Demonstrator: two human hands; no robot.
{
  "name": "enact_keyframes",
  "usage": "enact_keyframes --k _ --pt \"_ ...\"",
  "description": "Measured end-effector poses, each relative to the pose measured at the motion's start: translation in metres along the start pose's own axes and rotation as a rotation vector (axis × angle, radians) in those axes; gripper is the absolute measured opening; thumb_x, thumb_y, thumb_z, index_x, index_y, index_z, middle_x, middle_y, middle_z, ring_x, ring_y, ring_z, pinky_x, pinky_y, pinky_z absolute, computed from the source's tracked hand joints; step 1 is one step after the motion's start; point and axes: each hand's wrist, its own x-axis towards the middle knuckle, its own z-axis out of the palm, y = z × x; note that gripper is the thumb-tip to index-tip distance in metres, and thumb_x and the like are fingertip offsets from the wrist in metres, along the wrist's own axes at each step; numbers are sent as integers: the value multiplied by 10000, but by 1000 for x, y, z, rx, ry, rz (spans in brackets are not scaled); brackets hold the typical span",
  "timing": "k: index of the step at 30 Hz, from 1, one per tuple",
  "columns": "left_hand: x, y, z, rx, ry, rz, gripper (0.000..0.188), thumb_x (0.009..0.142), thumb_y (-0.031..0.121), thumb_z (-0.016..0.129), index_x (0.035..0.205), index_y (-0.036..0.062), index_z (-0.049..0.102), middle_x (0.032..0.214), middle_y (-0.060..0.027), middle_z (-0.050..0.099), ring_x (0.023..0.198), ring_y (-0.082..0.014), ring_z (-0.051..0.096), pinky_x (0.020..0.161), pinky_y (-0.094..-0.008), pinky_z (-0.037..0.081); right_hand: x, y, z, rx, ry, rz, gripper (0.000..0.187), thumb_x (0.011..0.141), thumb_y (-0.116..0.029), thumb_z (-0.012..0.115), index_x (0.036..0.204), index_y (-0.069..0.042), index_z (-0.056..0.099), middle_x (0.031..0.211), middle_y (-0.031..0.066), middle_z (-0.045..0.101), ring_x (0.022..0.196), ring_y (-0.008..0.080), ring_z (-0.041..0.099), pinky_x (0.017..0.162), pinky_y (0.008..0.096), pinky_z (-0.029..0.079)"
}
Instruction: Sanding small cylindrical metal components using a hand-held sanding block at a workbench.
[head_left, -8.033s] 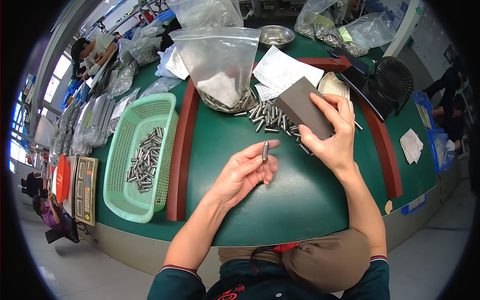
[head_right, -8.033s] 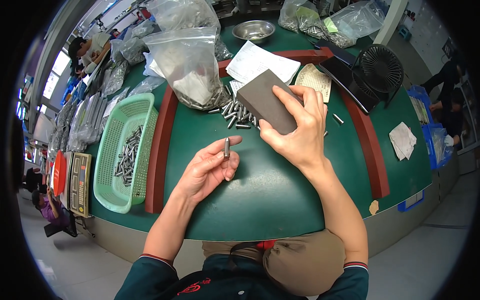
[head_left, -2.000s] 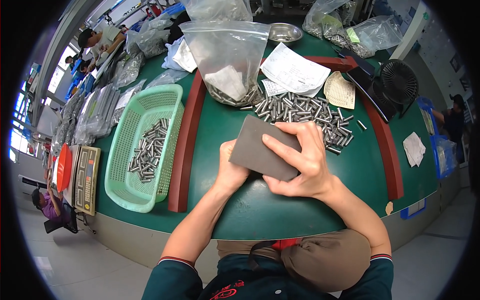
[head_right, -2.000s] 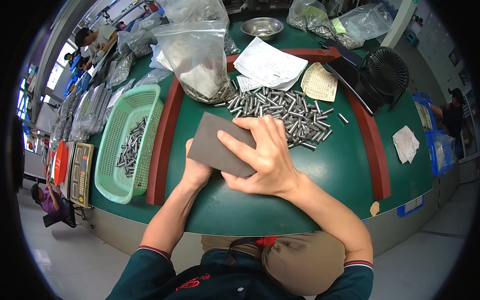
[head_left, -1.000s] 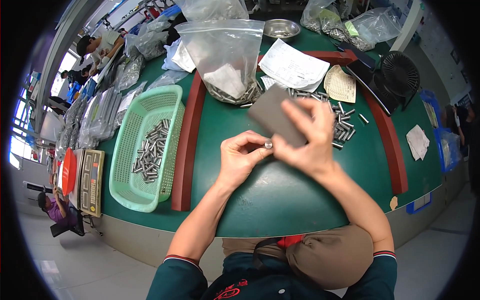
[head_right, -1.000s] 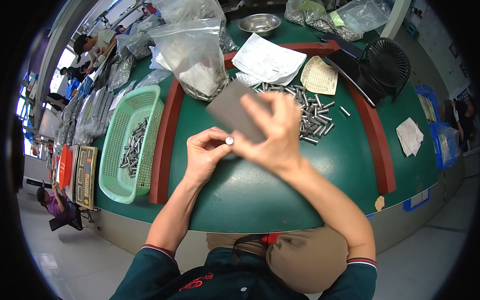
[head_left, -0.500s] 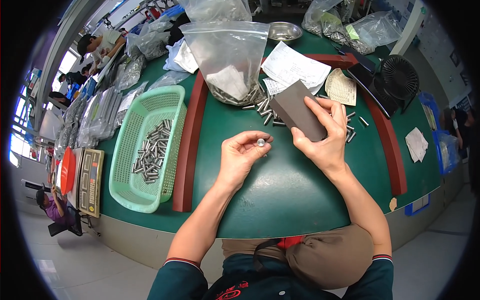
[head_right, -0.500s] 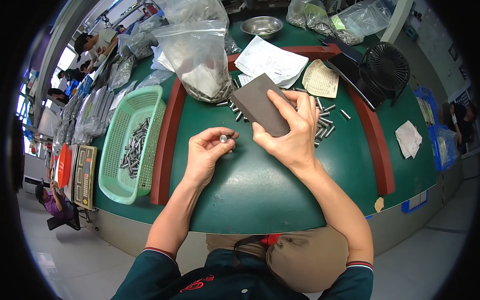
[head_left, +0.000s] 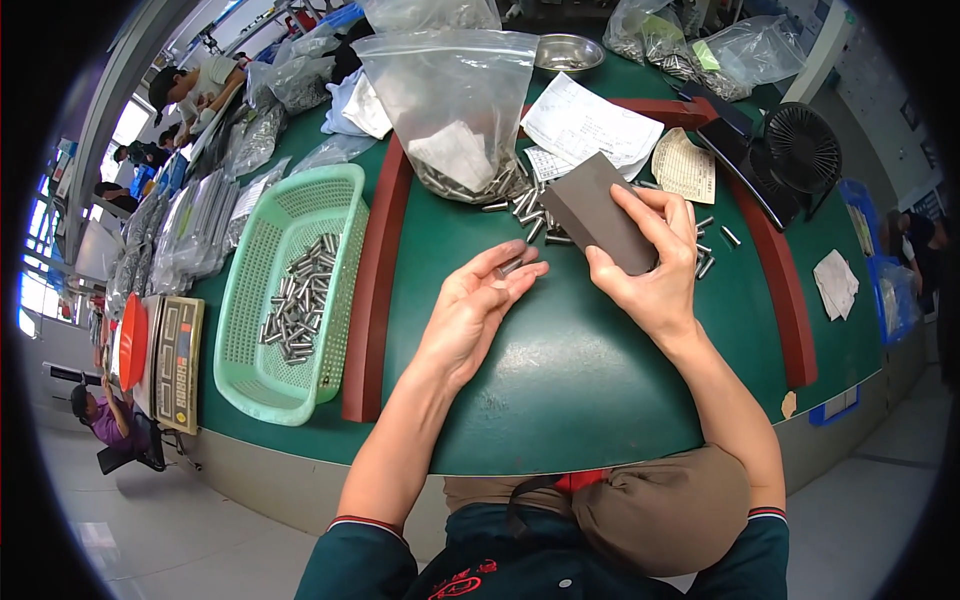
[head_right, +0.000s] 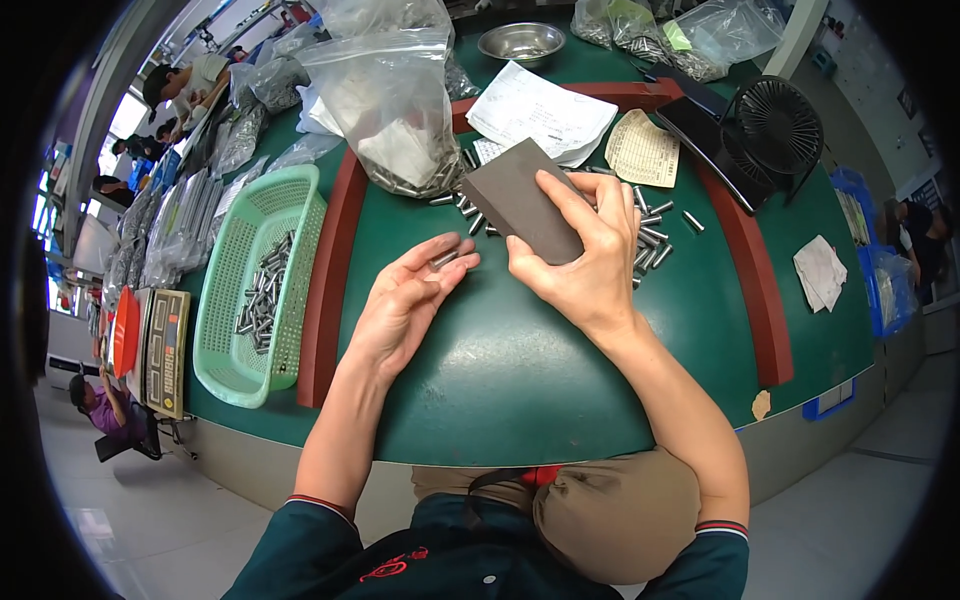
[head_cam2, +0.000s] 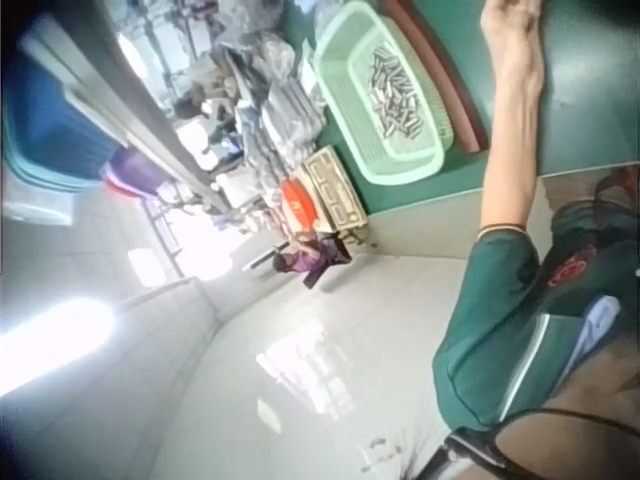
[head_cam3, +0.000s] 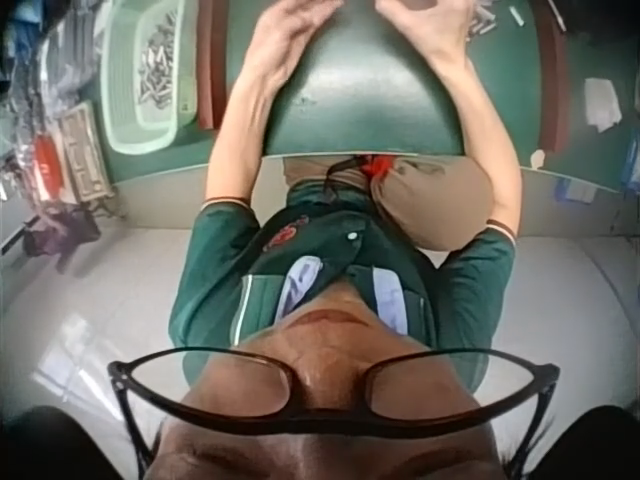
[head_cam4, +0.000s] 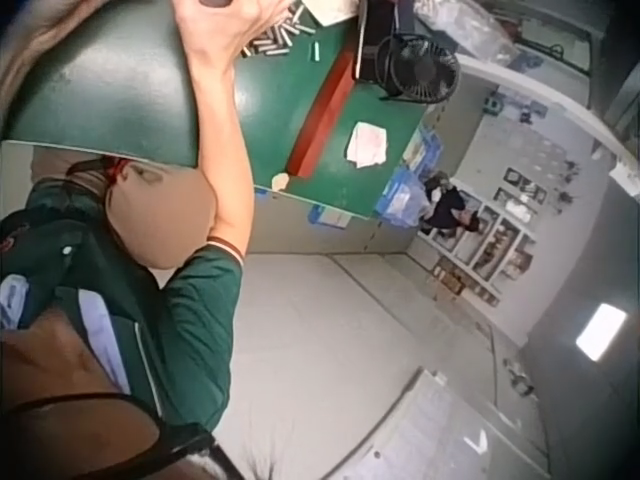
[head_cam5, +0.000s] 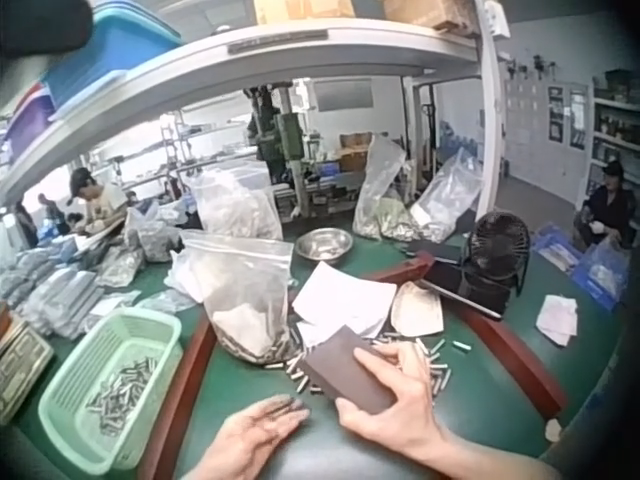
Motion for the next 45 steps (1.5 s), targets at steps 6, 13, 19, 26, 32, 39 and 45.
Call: enact_keyframes --k 6,13,19,26,32,39,45 --pt "1 -3 1 94 1 111 466 982 64 499 1377 -144 367 1379 -269 483 1246 -284 550 1051 -315 459 0 4 2 54 36 12 568 572 -183 790 1109 -27 691 1052 115 580 974 270 537 881 384 411" --pt "3 -7 -6 70 -48 191 391 1024 134 477 1346 -85 448 1290 -222 573 1091 -239 636 937 -319 518 0 2 1 44 38 11 570 572 -184 791 1111 -27 691 1048 113 577 975 270 537 891 388 407" --pt "6 -13 -19 -38 -84 175 352 1000 181 556 1265 -50 537 1067 -151 669 856 -173 667 761 -265 537 1 -1 -4 18 -4 16 561 625 -125 756 1164 0 666 1079 144 604 1015 265 558 910 367 448" --pt "7 -17 -10 228 71 195 206 961 60 589 1143 -24 631 964 -119 684 829 -149 663 739 -255 540 1 -1 -4 28 -14 18 564 619 -128 754 1160 4 667 1081 147 601 1017 269 559 915 369 449" --pt "7 -21 -9 327 63 422 166 945 11 592 1090 -26 664 1053 -100 671 884 -163 673 793 -271 550 0 -3 -4 51 -20 9 578 606 -142 754 1158 7 666 1085 155 590 1020 276 552 915 371 448" --pt "5 -21 -13 480 55 475 187 904 -65 567 1047 -23 680 1003 -74 673 872 -110 639 773 -238 513 -7 -27 -5 146 -51 -327 659 534 -220 759 1156 -19 673 1109 191 591 914 316 554 827 407 441" --pt "1 -16 2 465 2 448 114 881 -14 612 963 -33 688 857 -67 673 815 -156 649 769 -265 514 1 -6 1 25 89 -165 644 557 -133 757 1179 -7 647 1115 174 573 959 322 546 846 415 458"
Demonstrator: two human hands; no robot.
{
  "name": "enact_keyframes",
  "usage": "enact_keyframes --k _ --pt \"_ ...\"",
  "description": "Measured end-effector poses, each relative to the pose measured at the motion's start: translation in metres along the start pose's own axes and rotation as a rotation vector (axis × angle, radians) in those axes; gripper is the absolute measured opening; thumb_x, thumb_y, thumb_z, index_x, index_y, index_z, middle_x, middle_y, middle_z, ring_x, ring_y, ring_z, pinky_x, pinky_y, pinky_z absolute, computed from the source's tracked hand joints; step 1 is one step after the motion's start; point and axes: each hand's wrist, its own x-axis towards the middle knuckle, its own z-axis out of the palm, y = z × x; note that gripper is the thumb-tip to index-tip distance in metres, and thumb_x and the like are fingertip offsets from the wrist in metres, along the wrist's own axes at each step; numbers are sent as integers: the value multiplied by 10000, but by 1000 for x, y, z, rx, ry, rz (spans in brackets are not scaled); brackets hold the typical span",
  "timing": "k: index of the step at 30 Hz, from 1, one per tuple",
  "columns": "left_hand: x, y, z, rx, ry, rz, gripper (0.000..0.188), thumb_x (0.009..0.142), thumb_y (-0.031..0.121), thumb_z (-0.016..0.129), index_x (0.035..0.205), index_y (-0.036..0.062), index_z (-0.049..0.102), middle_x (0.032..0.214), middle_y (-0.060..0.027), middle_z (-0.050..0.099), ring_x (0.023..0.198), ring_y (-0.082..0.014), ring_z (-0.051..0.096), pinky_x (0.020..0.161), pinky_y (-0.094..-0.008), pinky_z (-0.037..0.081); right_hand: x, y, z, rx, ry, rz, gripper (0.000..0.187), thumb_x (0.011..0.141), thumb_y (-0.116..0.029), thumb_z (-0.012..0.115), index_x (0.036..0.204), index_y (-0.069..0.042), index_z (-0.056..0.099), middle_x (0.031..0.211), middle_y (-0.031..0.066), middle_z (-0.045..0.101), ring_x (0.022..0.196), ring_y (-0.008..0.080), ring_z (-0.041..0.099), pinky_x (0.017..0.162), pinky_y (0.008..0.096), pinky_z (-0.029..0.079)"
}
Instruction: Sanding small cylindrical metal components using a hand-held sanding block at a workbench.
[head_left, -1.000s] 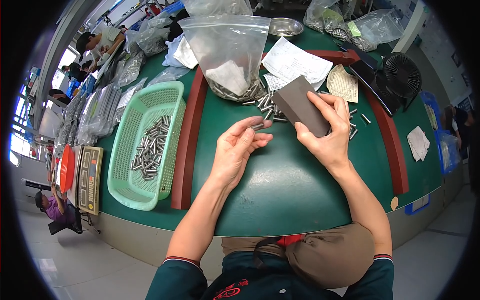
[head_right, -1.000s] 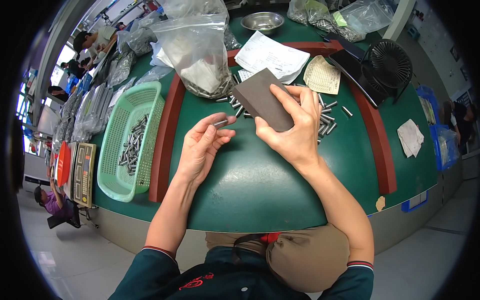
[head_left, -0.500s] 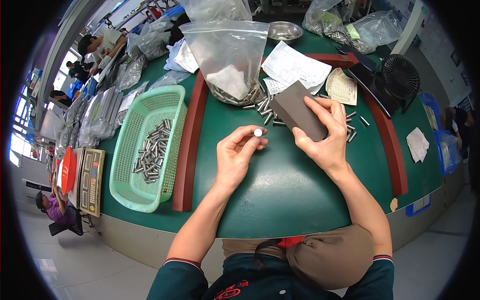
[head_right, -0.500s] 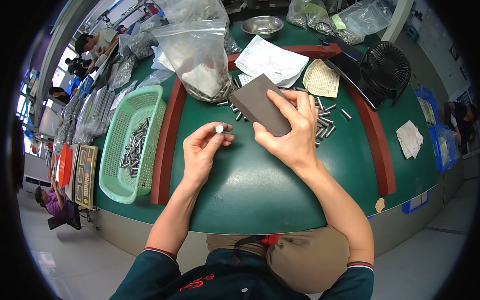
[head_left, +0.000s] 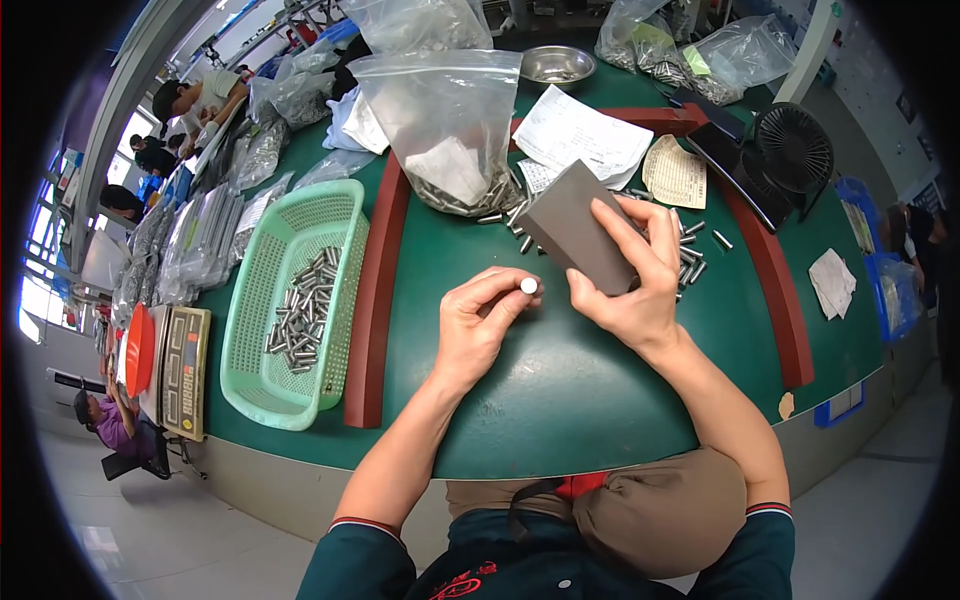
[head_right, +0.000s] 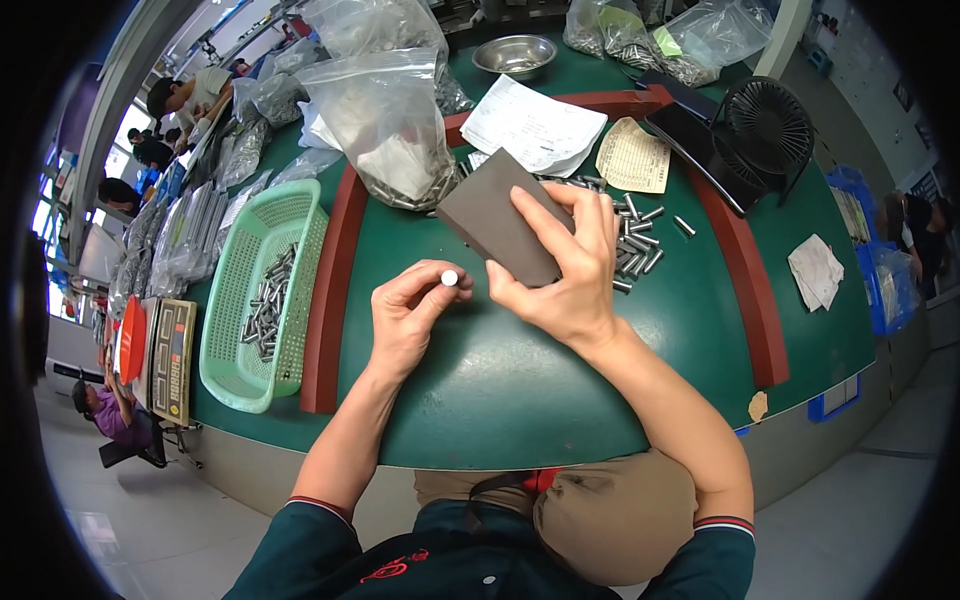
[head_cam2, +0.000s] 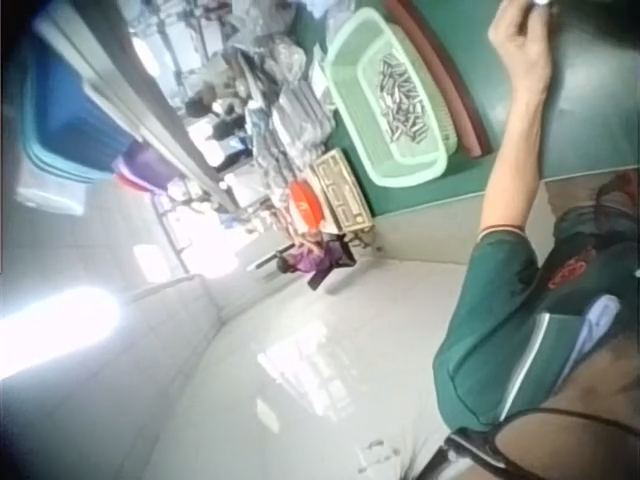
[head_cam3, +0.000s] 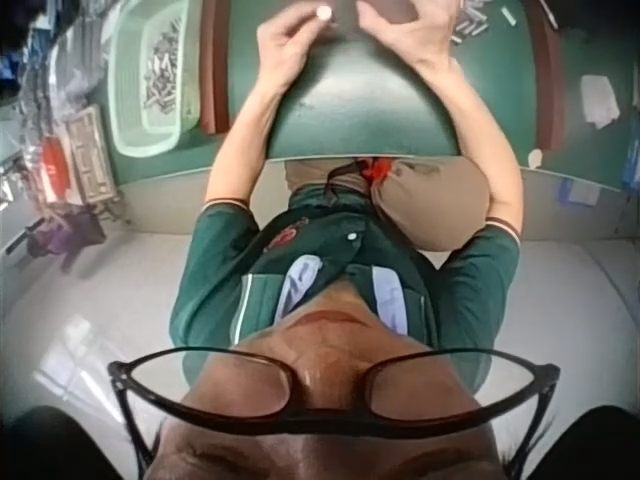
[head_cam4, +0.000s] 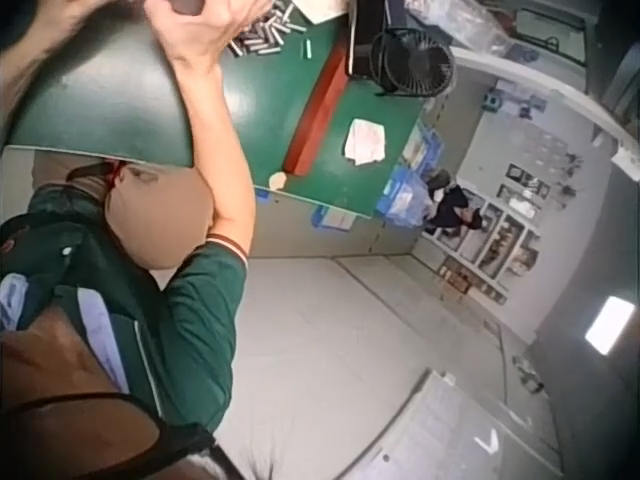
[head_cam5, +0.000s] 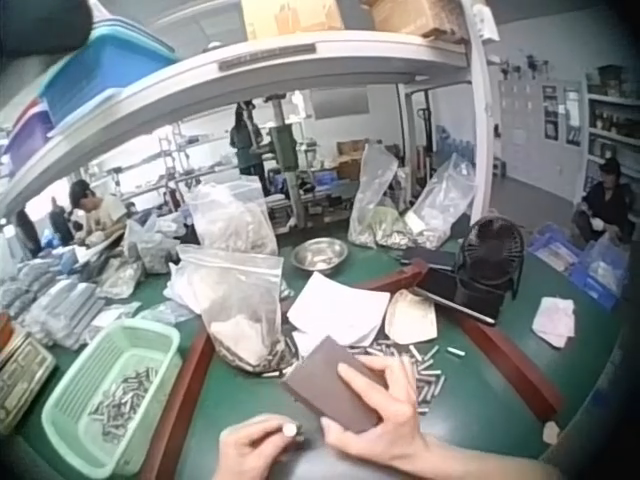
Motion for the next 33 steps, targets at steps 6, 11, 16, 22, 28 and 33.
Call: enact_keyframes --k 6,11,16,22,28,33 --pt "-5 -15 -9 250 -77 24 126 877 9 616 974 0 697 927 -55 708 783 -107 641 707 -268 533 -4 -14 7 103 0 -123 632 534 -249 796 1136 -90 686 1086 154 590 901 297 550 792 401 404" --pt "-14 -17 1 23 161 -191 130 885 42 639 995 -5 690 928 -59 708 831 -131 648 745 -283 538 -8 -36 0 169 -36 -208 595 536 -266 771 1106 -105 714 1087 136 606 839 255 544 767 386 383" --pt "-2 -7 -3 10 -112 1 115 888 12 630 981 -6 695 956 -61 705 881 -130 656 786 -277 529 4 2 3 -38 130 -74 692 501 -268 791 1160 -95 673 1081 131 596 865 279 542 773 418 390" --pt "-3 0 3 53 -75 14 101 884 49 652 921 -41 676 887 -91 683 813 -130 656 733 -270 531 -3 -5 1 -19 35 -79 680 523 -190 769 1177 -42 656 1090 154 590 943 302 552 834 402 431" --pt "-18 -10 13 -107 233 -161 206 887 111 671 1053 -11 665 906 -89 688 840 -182 662 782 -302 547 -12 -33 -3 187 -75 -220 657 524 -270 785 1155 -116 687 1097 123 613 859 255 555 797 376 379" --pt "-15 -27 -12 32 -34 -113 138 878 102 691 949 -16 694 899 -91 690 837 -139 654 756 -288 549 -8 -28 1 175 54 -154 630 526 -267 767 1130 -106 691 1071 132 604 865 264 549 785 397 380"
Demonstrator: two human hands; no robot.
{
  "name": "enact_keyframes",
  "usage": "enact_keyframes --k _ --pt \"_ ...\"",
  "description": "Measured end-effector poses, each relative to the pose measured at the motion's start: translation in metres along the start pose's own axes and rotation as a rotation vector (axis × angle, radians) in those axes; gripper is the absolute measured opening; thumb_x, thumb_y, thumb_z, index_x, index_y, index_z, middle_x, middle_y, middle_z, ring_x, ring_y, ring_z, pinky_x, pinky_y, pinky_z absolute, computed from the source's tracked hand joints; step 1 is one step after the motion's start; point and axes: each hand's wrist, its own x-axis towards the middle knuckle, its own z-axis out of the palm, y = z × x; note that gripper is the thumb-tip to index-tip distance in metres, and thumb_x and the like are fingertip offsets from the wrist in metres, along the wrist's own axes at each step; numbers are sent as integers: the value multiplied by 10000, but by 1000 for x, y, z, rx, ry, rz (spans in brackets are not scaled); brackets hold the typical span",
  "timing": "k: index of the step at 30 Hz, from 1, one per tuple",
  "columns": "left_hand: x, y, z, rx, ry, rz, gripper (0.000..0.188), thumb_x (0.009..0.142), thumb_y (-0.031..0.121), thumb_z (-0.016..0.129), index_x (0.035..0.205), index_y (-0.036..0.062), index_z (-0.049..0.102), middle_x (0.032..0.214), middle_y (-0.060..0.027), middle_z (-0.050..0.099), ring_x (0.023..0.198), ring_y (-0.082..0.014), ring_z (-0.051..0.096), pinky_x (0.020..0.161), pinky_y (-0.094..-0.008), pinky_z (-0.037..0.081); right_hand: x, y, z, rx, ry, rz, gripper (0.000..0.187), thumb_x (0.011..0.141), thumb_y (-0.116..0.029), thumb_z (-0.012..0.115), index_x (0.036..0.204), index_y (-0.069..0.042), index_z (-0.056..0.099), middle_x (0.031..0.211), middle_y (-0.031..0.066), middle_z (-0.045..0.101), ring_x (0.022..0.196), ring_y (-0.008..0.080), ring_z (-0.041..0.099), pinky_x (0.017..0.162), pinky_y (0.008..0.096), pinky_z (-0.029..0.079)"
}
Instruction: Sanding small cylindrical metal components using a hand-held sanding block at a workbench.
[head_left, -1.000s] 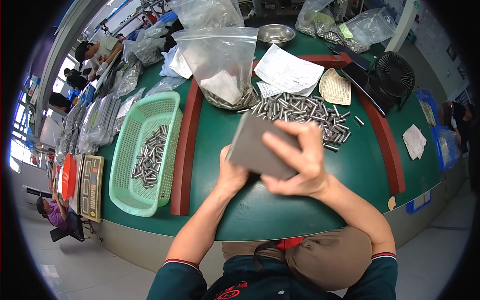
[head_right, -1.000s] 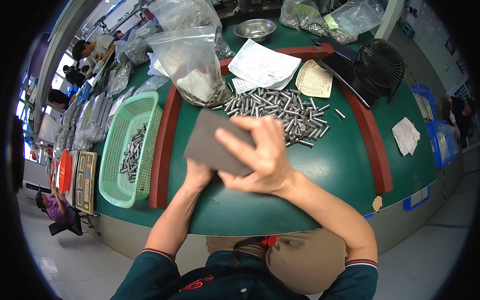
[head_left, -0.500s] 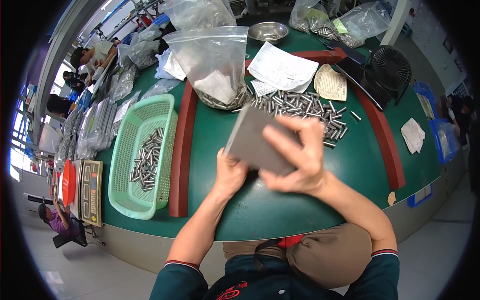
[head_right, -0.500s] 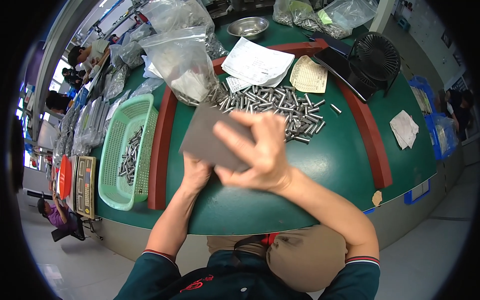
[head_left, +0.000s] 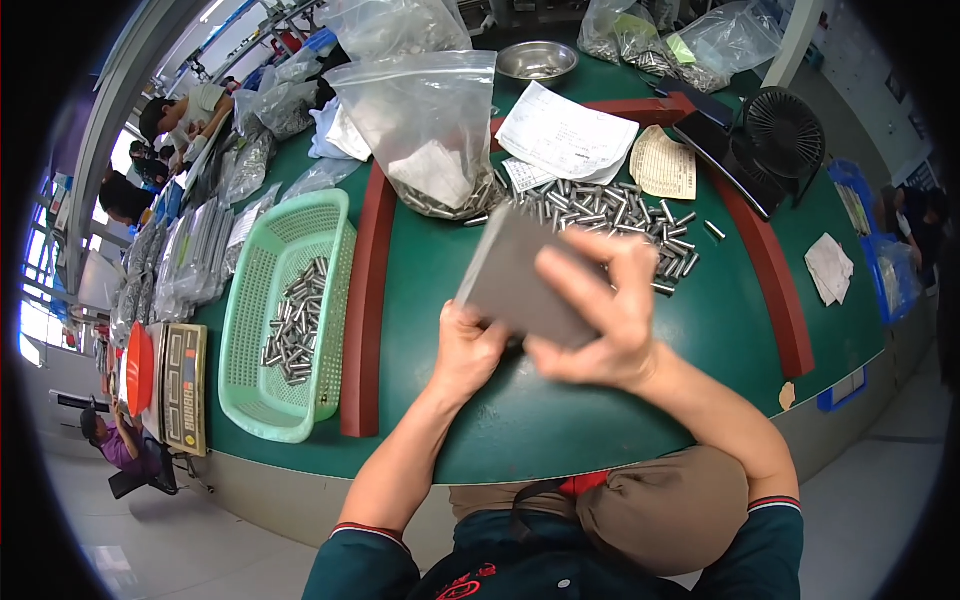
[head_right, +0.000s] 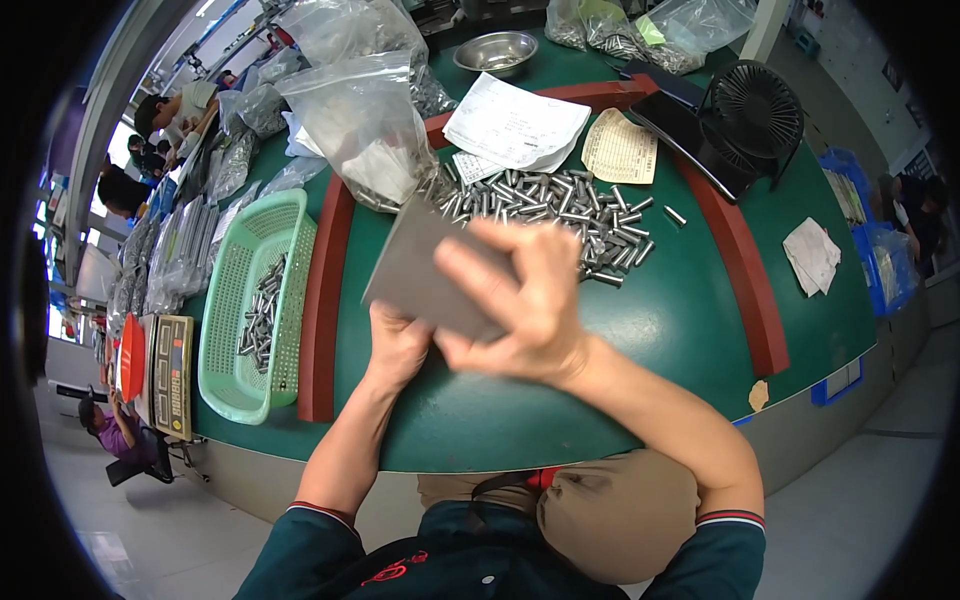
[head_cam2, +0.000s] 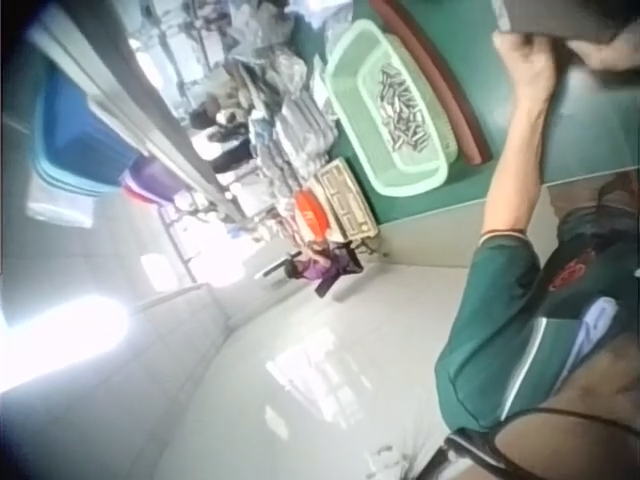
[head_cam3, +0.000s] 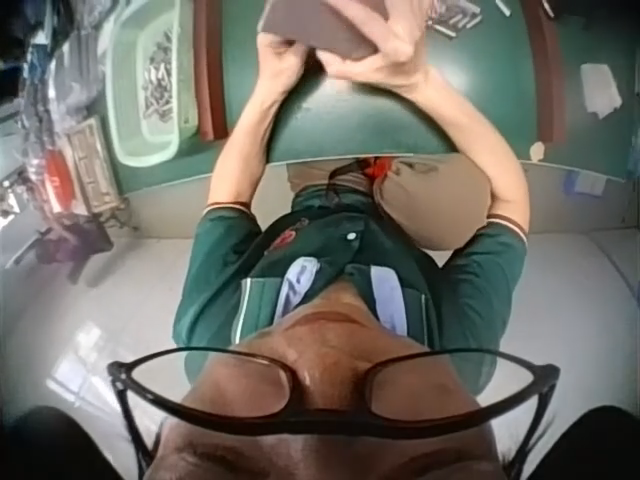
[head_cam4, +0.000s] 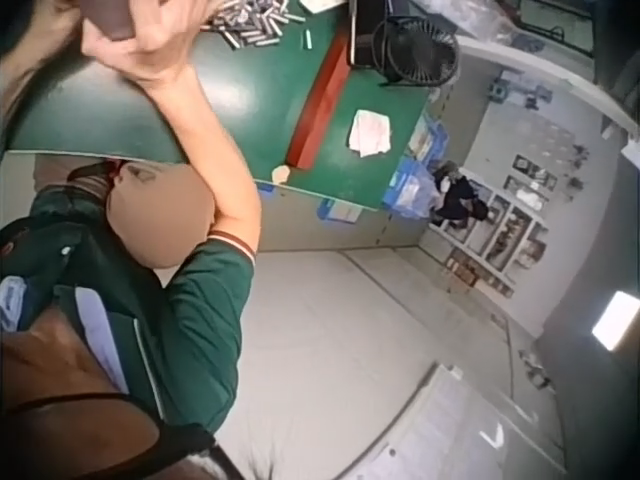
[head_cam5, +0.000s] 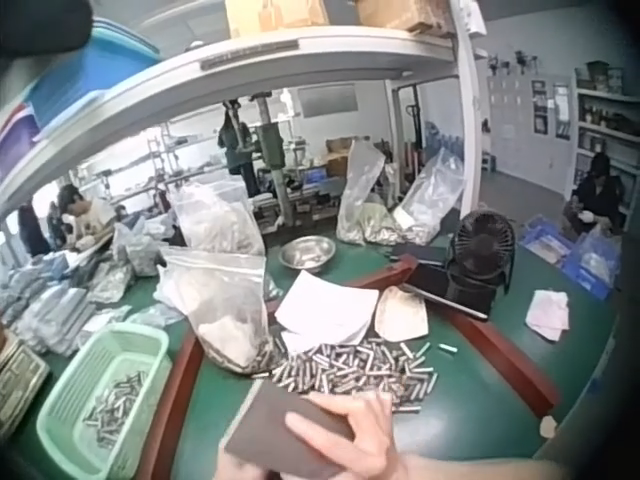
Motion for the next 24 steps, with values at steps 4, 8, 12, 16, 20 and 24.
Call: enact_keyframes --k 4,8,12,16,20,24 --pt "10 23 10 281 -26 206 98 865 25 659 946 -23 688 880 -76 697 826 -159 655 766 -269 519 -1 20 1 -126 35 31 639 528 -250 775 1140 -91 680 1068 126 599 871 272 546 792 402 381" --pt "-1 12 11 13 159 132 154 852 53 668 991 -14 675 857 -76 706 815 -179 679 743 -283 544 1 -5 -4 33 -90 -42 625 528 -292 785 1122 -119 699 1095 118 607 870 257 547 796 379 376" --pt "15 28 10 178 -1 259 77 821 55 701 880 6 697 874 -114 704 863 -160 670 716 -291 523 7 30 -6 -249 23 94 647 522 -160 752 1150 -36 658 1069 151 587 926 292 547 816 403 430" --pt "-3 21 17 -63 251 -17 99 834 56 689 904 -14 700 912 -82 708 908 -146 655 728 -296 527 1 -14 -4 14 -106 -54 640 531 -268 758 1147 -111 682 1059 125 612 857 248 551 794 385 368" --pt "10 24 9 189 -28 232 120 832 38 695 934 -24 690 908 -100 708 881 -153 660 772 -282 518 0 33 -5 -257 55 93 663 516 -244 793 1144 -77 662 1053 119 593 928 272 532 778 413 403" --pt "-5 16 16 103 239 123 188 829 11 661 1013 -26 657 924 -100 712 894 -198 668 792 -293 524 -5 -13 3 -25 -103 -63 628 551 -318 773 1138 -108 695 1098 111 596 873 255 544 804 388 364"
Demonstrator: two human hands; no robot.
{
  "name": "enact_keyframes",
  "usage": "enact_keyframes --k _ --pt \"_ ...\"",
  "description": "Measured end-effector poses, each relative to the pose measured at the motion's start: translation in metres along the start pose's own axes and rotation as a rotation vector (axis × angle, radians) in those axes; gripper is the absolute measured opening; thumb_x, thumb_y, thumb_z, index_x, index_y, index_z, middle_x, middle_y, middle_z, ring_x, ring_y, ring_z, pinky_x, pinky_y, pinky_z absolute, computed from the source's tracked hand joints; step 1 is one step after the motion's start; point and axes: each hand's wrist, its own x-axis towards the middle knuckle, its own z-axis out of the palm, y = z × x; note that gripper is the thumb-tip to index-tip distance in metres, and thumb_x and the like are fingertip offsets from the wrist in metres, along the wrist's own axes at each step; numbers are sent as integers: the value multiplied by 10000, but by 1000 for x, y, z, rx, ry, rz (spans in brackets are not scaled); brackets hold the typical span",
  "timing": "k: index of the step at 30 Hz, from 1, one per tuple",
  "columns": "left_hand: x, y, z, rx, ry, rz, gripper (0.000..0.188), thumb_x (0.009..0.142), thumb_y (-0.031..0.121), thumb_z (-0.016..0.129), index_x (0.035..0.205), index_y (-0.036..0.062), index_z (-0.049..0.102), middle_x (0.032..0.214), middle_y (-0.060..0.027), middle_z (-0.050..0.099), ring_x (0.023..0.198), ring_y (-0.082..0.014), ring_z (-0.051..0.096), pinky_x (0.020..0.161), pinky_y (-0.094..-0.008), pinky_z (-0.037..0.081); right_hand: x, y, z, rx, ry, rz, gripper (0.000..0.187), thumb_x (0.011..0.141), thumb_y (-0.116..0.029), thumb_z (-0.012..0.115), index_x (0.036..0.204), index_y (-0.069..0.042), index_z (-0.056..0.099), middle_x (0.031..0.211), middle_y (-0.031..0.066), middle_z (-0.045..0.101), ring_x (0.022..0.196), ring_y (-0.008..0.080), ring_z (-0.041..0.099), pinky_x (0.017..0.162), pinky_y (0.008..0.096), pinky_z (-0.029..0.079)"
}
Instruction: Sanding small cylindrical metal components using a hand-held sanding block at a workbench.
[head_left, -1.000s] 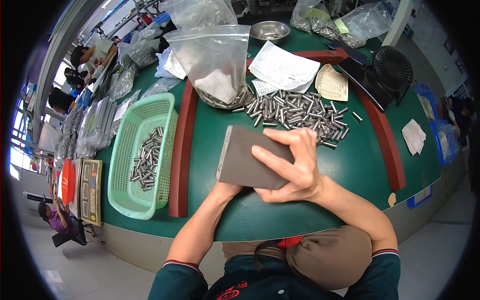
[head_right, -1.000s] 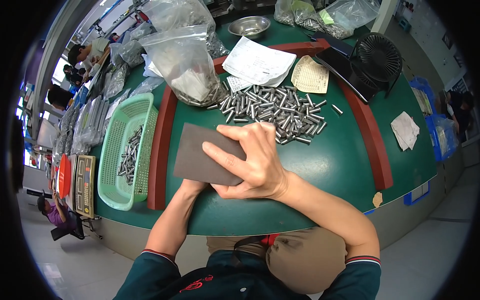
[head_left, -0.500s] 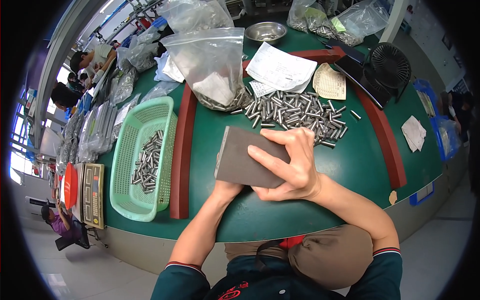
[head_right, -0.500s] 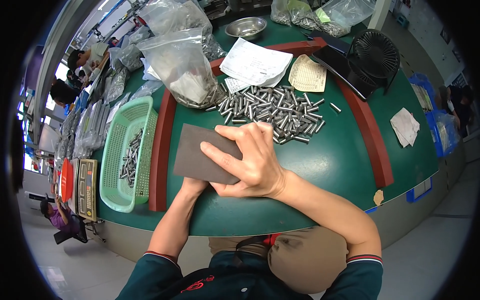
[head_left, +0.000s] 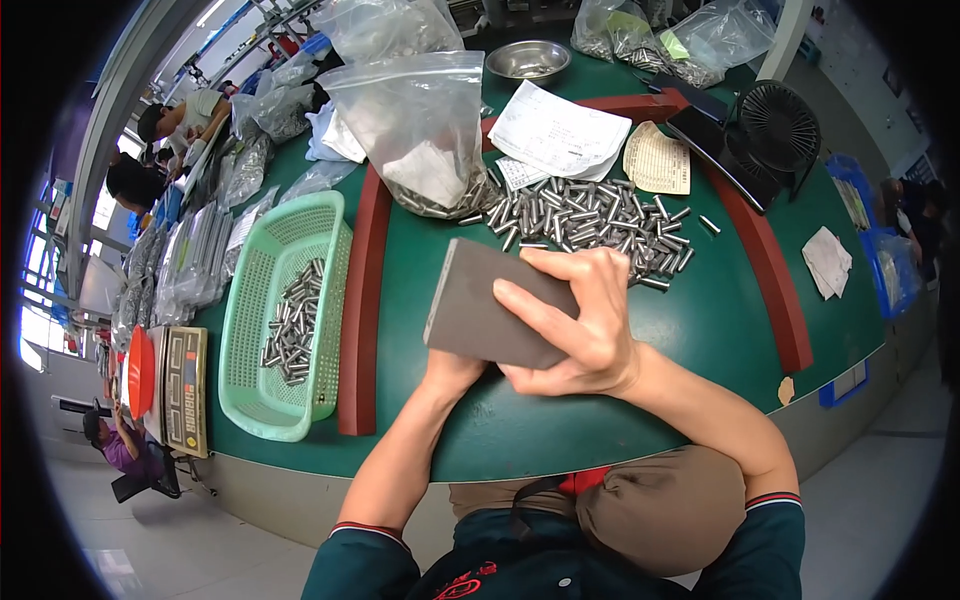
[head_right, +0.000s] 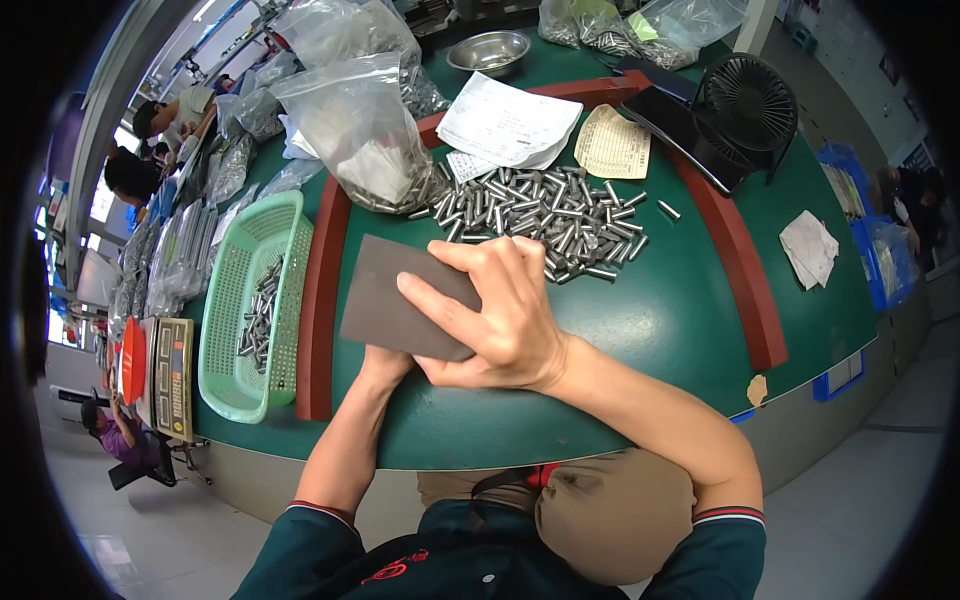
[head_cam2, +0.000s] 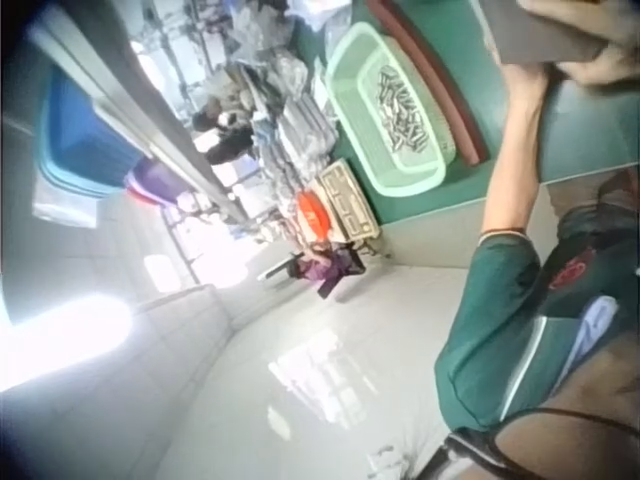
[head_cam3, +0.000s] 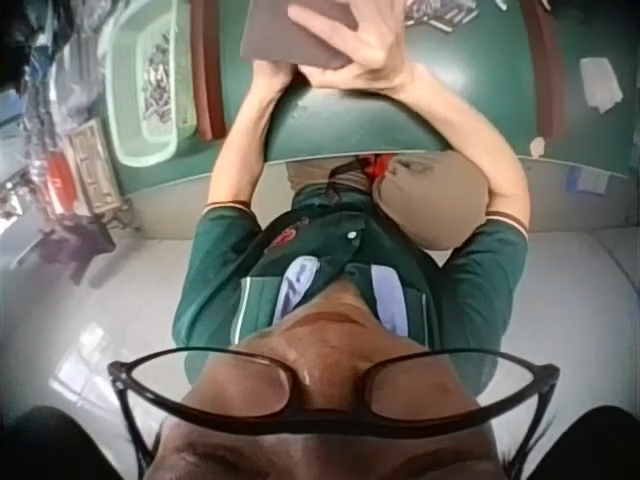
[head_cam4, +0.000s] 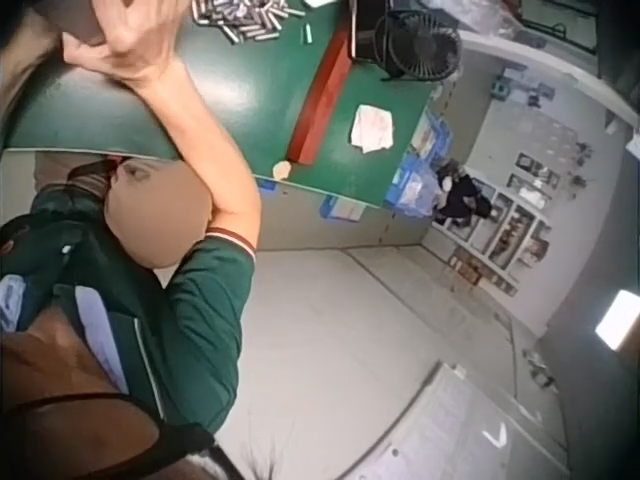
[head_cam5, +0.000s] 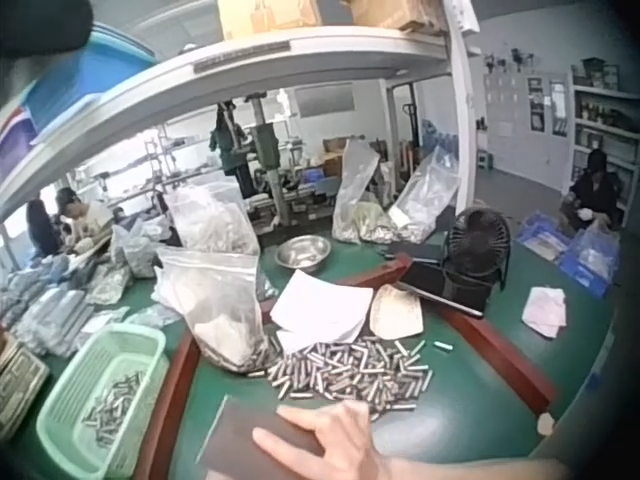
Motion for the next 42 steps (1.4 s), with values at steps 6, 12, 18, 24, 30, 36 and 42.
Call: enact_keyframes --k 6,12,18,24,30,36,42 --pt "10 -3 -13 66 -242 -16 102 824 49 698 912 -2 704 896 -106 698 856 -148 652 730 -280 507 2 14 -5 -33 41 104 614 537 -265 773 1122 -100 691 1059 118 601 896 263 542 799 387 361" --pt "18 3 -14 186 -260 140 112 806 38 709 907 -8 699 869 -113 685 788 -170 650 684 -282 496 4 32 -8 -163 79 173 671 511 -209 769 1153 -44 665 1083 146 597 940 292 549 830 411 411" --pt "22 9 -4 32 -274 85 66 843 -5 650 875 -7 707 901 -65 697 895 -141 650 774 -275 513 12 43 -8 -231 96 173 689 506 -238 775 1164 -62 671 1069 153 590 923 286 536 806 403 412" --pt "13 -17 -12 192 -244 56 80 831 69 704 877 4 699 858 -84 685 863 -188 652 744 -293 512 6 21 -1 -53 51 105 631 534 -312 793 1115 -90 685 1037 116 589 907 272 547 802 418 363" --pt "2 0 17 -132 81 -111 113 807 76 716 880 -7 694 879 -117 685 866 -198 660 737 -300 511 10 6 -14 32 -73 35 649 522 -277 762 1133 -70 697 1069 156 612 864 279 574 794 389 403" --pt "6 3 1 -140 -106 -40 127 859 41 681 984 22 696 917 -81 700 918 -184 657 769 -306 537 11 8 -10 17 -16 86 619 514 -236 765 1109 -77 705 1031 145 621 862 272 566 802 383 401" --pt "13 -2 -15 115 -223 80 59 816 12 676 870 -4 691 877 -103 688 885 -143 643 705 -297 515 10 25 -12 -160 16 213 588 530 -193 749 1099 -56 687 1041 143 603 903 291 559 778 398 420"
